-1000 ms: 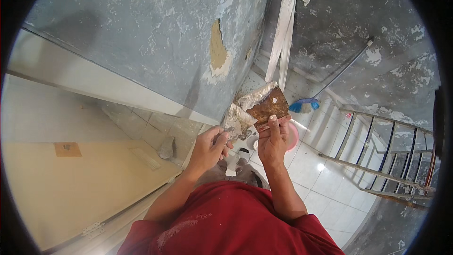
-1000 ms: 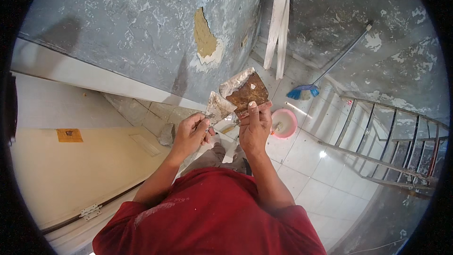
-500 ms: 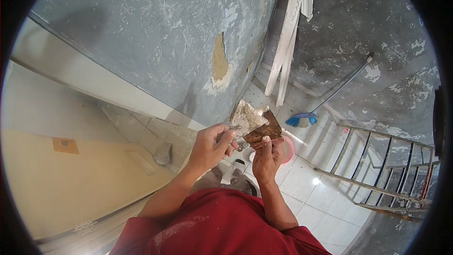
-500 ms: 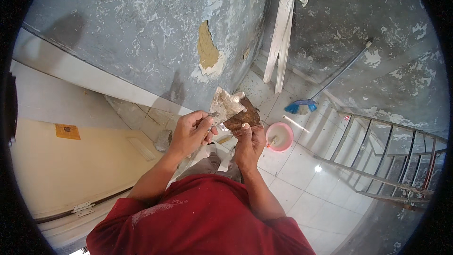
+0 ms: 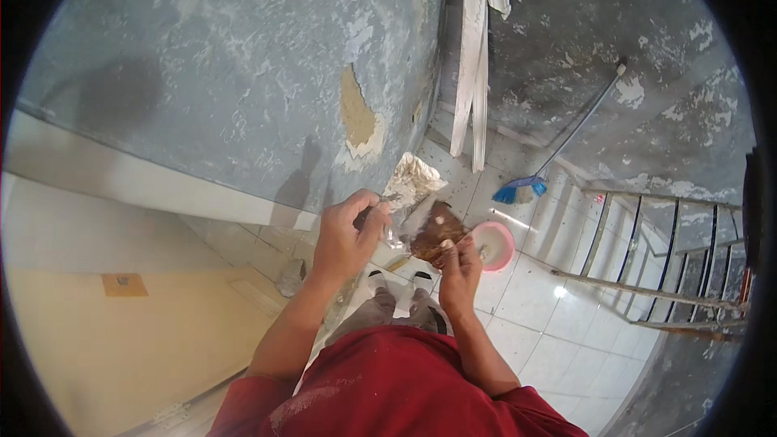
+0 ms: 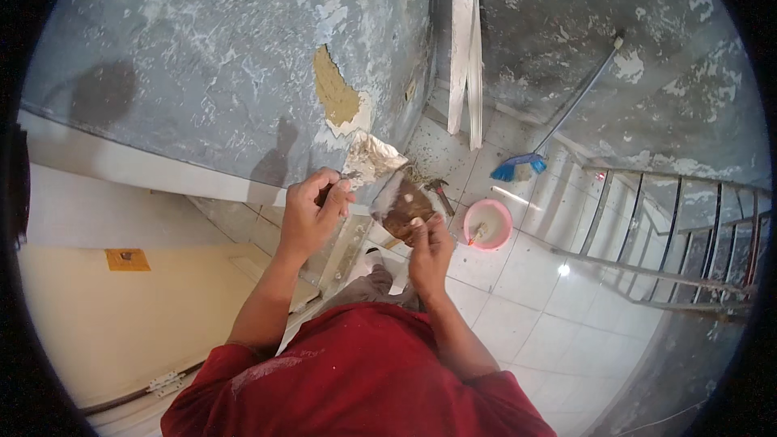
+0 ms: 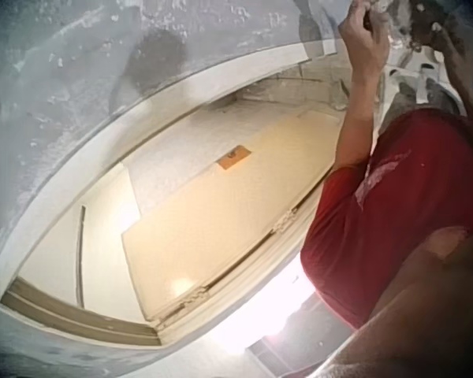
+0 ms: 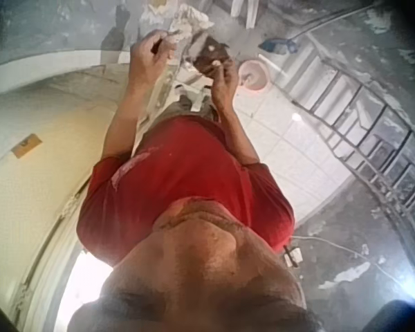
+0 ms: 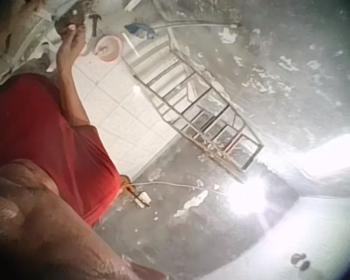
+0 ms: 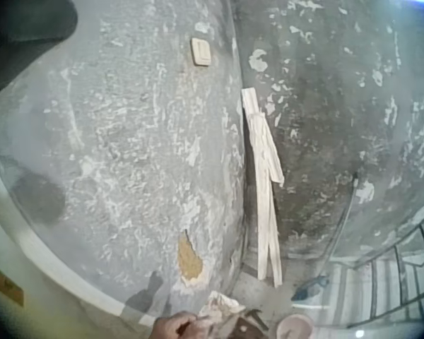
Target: The person applies putty to a damaged wall section using a putty knife and a trowel.
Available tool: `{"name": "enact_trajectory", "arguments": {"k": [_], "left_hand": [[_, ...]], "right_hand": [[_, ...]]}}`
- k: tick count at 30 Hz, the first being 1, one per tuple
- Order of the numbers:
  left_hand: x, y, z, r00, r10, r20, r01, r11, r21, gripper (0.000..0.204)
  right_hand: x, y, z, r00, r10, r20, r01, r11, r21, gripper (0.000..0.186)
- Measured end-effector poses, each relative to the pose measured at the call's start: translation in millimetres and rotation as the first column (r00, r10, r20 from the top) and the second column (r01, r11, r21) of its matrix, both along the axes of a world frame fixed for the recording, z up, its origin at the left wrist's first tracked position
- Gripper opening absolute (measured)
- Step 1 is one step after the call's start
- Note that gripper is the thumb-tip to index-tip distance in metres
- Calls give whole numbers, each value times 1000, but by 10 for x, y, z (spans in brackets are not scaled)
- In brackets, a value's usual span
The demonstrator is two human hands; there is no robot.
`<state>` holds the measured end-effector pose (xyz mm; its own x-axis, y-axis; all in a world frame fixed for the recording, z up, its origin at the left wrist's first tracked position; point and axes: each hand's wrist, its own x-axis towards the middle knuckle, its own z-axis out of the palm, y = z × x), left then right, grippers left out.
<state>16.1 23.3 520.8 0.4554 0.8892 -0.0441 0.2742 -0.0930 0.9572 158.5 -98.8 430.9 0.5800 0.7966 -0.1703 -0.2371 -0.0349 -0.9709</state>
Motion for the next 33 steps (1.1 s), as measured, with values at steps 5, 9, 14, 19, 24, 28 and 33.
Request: {"name": "enact_trajectory", "arguments": {"k": [5, 9, 14, 19, 24, 28, 33], "left_hand": [[-33, 65, -237, 998, 44, -35, -6, 698, 716, 18], [-127, 67, -354, 985, -15, -174, 149, 595, 790, 34], [-341, 88, -630, 958, -131, -255, 285, 540, 792, 42], [-467, 18, -618, 920, -160, -357, 385, 527, 757, 43], [-707, -114, -775, 906, -117, -407, 396, 576, 715, 44], [-1032, -268, -956, 876, -2, -481, 343, 703, 623, 42], [-1685, -534, -1485, 860, 139, -490, 182, 815, 551, 39]], "right_hand": [[144, 95, 190, 749, -6, -662, 122, 984, 130, 20], [197, 81, 232, 664, 121, -738, -6, 988, 157, 33], [245, 91, 210, 586, 221, -780, -104, 975, 199, 36], [349, 12, -52, 587, 263, -766, -188, 964, 187, 33], [367, 0, -139, 636, 297, -712, -285, 948, 141, 29], [390, 31, -107, 618, 322, -717, -319, 936, 145, 30], [262, 340, -169, 716, 256, -649, -257, 962, 97, 22]]}}
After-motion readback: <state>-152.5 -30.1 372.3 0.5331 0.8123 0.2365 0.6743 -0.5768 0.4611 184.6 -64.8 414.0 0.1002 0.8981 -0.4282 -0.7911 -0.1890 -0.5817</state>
